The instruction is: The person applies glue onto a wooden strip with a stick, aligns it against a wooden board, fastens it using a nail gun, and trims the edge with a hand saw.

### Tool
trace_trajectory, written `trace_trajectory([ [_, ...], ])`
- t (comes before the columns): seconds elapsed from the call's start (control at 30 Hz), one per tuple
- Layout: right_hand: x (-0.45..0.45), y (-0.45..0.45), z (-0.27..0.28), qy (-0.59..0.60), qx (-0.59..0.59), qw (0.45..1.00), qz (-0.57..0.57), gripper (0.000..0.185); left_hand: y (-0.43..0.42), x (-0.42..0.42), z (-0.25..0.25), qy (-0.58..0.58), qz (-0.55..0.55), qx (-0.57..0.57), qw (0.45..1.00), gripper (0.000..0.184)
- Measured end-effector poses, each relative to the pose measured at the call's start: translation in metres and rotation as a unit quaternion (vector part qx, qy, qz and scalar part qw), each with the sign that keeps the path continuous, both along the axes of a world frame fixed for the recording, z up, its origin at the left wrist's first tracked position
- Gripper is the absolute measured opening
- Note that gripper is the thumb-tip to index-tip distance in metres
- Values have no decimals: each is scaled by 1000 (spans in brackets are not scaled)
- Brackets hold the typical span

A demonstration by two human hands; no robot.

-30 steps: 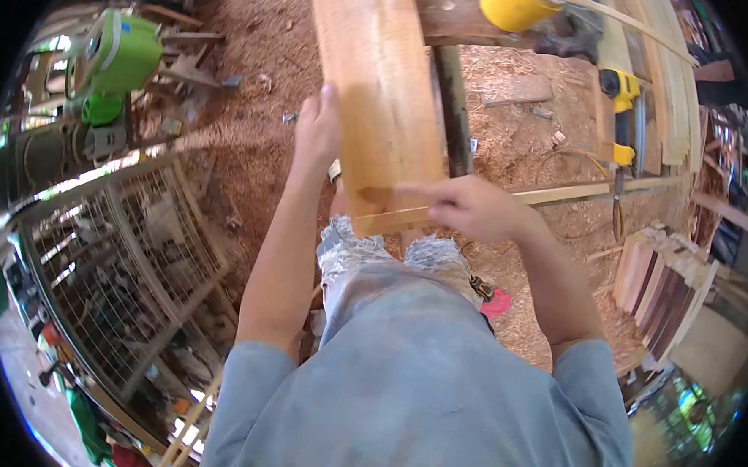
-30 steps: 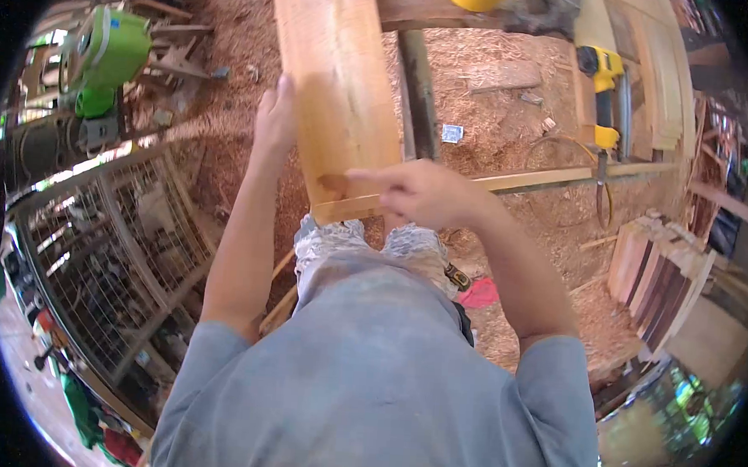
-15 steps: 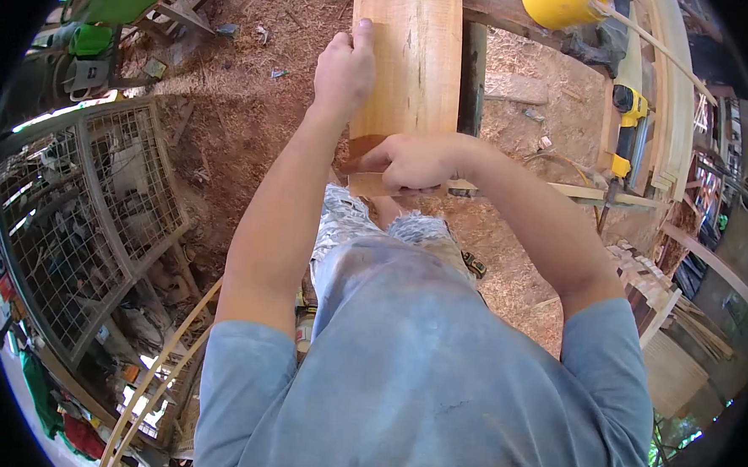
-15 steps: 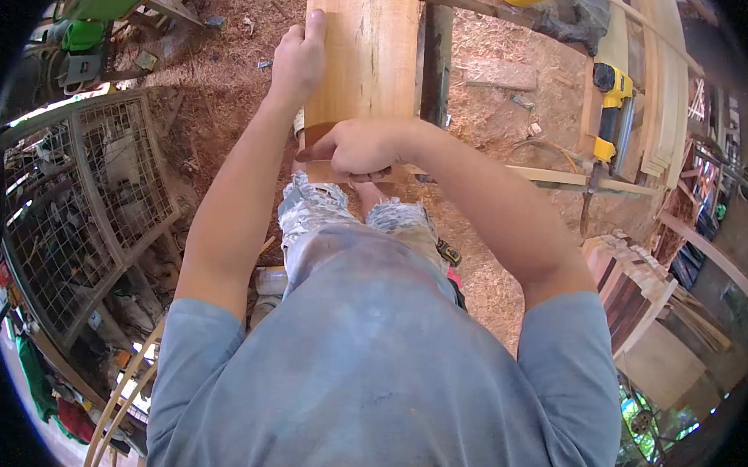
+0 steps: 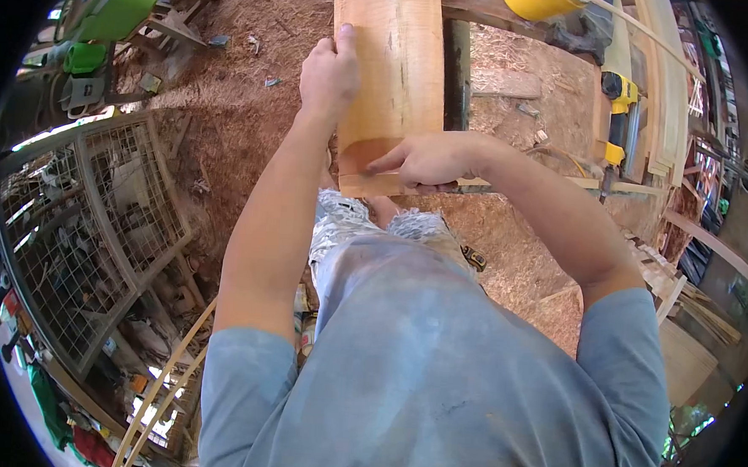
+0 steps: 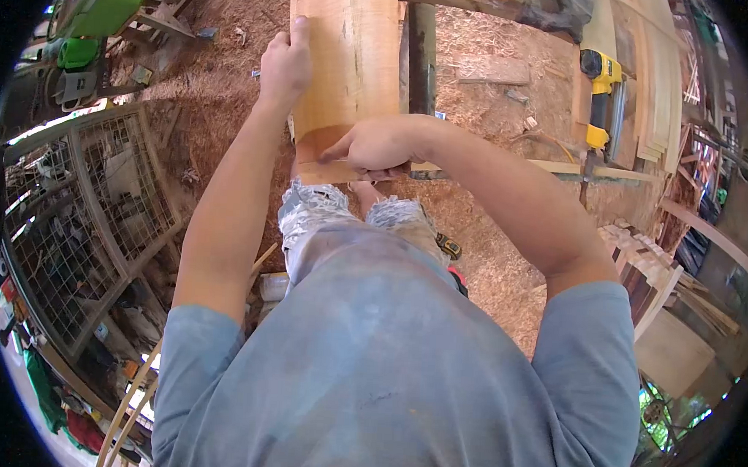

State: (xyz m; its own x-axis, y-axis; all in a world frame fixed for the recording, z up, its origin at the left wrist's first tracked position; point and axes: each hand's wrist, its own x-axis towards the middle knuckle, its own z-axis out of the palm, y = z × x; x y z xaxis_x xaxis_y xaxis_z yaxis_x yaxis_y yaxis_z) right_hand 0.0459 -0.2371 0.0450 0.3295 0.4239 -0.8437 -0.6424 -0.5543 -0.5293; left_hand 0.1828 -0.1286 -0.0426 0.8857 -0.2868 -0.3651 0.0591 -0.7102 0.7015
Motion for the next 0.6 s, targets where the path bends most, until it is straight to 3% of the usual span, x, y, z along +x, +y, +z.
trace_trajectory([
  [0.13, -12, -12, -8, 7, -17, 1000, -11, 78, 0, -1, -4, -6, 11, -2, 1000, 72],
  [0.53, -73, -80, -7, 30, -127, 989, -69, 63, -2, 1, -8, -70, -14, 22, 997, 64],
  [0.57, -85, -95, -30, -106, -239, 965, 18, 53, -1, 3, -19, -108, -20, 14, 994, 59],
  [0.6, -94, -108, -39, -234, -346, 903, 102, 44, 0, -2, -30, -248, -39, 34, 967, 50],
])
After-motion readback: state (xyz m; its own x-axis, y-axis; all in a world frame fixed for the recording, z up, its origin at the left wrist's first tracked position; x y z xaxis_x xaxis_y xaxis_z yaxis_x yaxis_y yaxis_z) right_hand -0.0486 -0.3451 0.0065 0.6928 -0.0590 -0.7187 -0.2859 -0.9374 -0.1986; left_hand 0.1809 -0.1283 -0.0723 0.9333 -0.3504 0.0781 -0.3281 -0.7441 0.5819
